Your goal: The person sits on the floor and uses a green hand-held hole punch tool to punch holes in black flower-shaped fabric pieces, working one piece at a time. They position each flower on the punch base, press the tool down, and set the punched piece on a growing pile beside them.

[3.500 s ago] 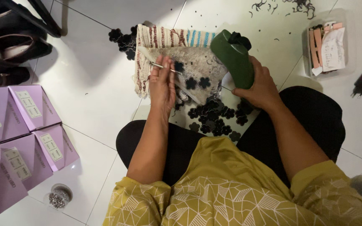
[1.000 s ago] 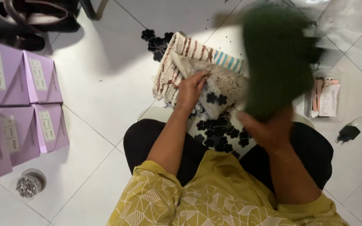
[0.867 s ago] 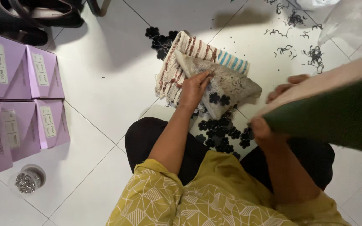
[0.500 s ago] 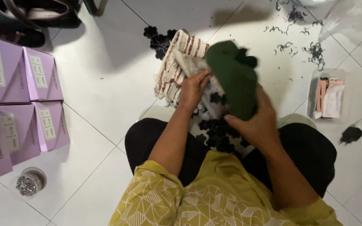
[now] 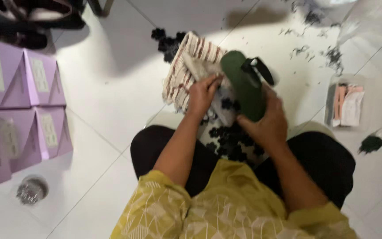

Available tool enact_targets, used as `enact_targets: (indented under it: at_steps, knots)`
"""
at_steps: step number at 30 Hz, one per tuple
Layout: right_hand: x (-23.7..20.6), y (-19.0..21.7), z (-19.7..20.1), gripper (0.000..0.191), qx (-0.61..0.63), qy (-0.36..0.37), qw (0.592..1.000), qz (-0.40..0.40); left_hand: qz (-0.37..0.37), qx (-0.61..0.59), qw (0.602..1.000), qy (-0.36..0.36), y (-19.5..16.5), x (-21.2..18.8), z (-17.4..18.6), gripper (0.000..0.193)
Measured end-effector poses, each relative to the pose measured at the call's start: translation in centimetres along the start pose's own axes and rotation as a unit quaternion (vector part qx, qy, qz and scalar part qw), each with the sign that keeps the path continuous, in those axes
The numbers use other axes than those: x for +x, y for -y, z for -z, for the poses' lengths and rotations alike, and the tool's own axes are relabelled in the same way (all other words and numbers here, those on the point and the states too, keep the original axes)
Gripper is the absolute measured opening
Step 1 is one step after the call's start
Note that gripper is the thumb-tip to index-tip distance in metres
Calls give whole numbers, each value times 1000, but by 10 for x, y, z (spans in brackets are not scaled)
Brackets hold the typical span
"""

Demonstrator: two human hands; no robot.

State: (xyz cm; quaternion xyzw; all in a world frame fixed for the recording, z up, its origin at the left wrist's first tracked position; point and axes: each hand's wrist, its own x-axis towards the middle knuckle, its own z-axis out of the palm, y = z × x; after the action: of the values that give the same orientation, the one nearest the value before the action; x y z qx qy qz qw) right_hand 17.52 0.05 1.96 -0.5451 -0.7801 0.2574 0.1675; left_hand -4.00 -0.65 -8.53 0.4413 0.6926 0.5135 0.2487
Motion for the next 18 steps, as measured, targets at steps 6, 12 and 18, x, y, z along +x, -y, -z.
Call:
enact_targets:
  at_steps: [6, 12, 18]
  knots:
    - [-1, 3, 21, 110, -131, 99, 986, -13, 80, -90, 992, -24, -1, -4, 1, 19]
    - [-10, -13, -8, 114, -146, 134, 979, -41, 190, -247, 949, -53, 2, 1, 4, 21]
    - [-4, -47, -17, 112, -13, 119, 992, 29, 235, -412, 868, -151, -7, -5, 18, 25]
